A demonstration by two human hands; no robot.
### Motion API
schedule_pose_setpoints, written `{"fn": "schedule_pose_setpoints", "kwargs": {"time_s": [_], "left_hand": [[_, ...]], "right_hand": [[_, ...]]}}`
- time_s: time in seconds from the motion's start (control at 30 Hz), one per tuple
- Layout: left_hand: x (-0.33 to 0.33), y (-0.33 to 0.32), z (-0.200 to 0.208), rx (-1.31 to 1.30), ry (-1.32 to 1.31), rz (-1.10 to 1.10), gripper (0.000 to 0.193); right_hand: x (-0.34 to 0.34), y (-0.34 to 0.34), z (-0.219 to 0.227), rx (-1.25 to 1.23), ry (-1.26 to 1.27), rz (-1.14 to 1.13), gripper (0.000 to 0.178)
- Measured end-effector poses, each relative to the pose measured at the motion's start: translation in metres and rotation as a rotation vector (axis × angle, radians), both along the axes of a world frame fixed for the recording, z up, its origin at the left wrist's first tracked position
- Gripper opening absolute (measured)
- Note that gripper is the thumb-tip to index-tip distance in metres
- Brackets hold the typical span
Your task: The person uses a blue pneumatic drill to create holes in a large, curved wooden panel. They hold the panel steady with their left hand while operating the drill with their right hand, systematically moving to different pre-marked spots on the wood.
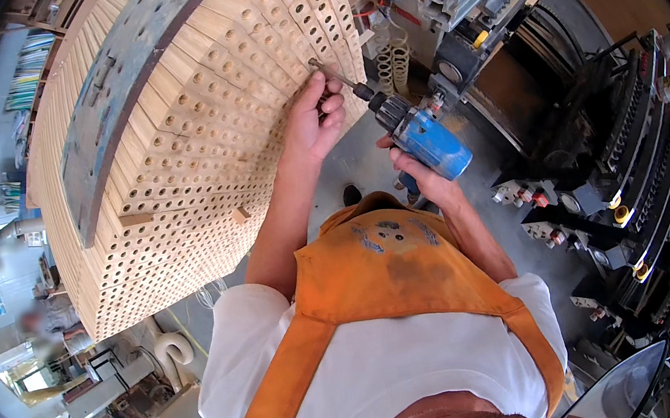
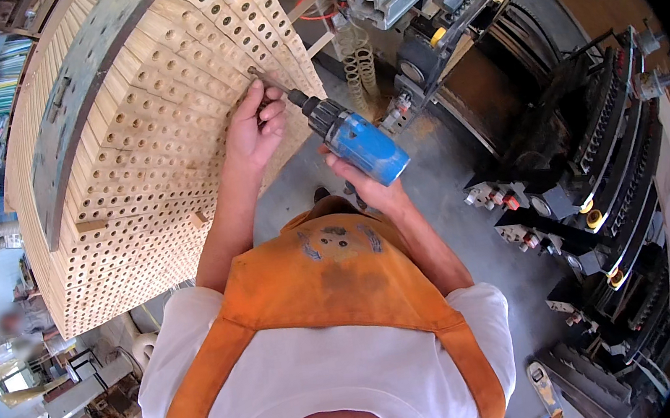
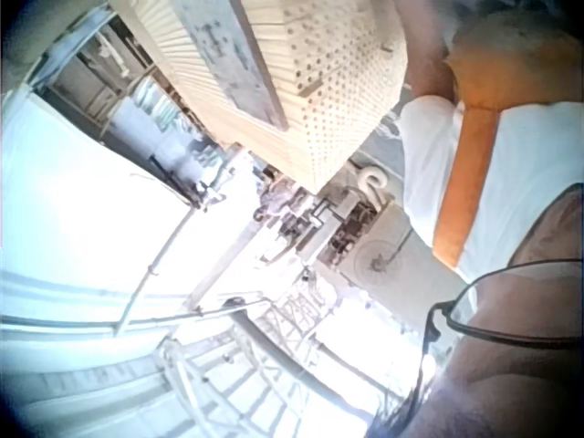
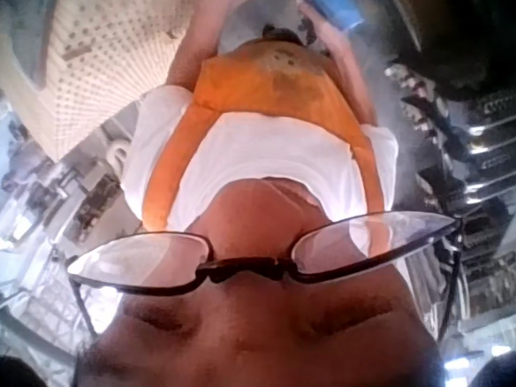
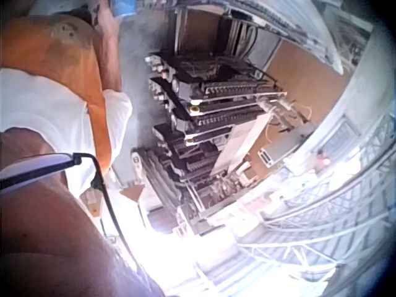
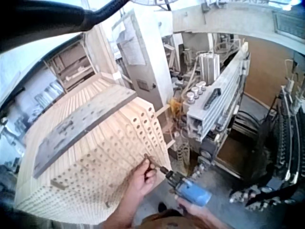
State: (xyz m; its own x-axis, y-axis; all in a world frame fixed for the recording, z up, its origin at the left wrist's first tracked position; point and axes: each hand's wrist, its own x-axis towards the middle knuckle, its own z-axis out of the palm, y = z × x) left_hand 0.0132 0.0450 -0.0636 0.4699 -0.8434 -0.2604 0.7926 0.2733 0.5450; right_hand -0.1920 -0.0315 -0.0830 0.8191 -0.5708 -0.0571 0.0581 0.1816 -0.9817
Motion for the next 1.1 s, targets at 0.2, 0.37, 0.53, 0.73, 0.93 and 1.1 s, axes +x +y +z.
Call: {"fn": "schedule_pose_setpoints", "kwargs": {"time_s": [0.2, 0.37, 0.53, 0.73, 0.93, 1.1], "left_hand": [[-0.025, 0.034, -0.069, 0.177, 0.223, -0.207, 0.017], [-0.042, 0.045, -0.066, 0.331, 0.218, 0.011, 0.018], [-0.052, 0.074, -0.071, 0.369, 0.08, -0.228, 0.02], [-0.038, 0.08, -0.077, 0.077, 0.119, -0.207, 0.022], [-0.032, 0.072, -0.028, 0.177, -0.099, -0.191, 0.03], [-0.001, 0.056, -0.016, 0.113, -0.121, 0.004, 0.026]], "right_hand": [[0.001, 0.009, -0.011, -0.242, 0.024, -0.021, 0.025], [0.003, 0.004, -0.015, -0.297, 0.031, -0.052, 0.026], [0.004, 0.005, 0.003, -0.147, -0.026, -0.026, 0.025], [-0.003, 0.0, -0.012, -0.316, 0.068, -0.035, 0.027], [-0.027, 0.009, 0.007, -0.004, -0.007, -0.009, 0.03], [-0.044, -0.001, -0.004, 0.091, -0.088, 0.098, 0.031]]}}
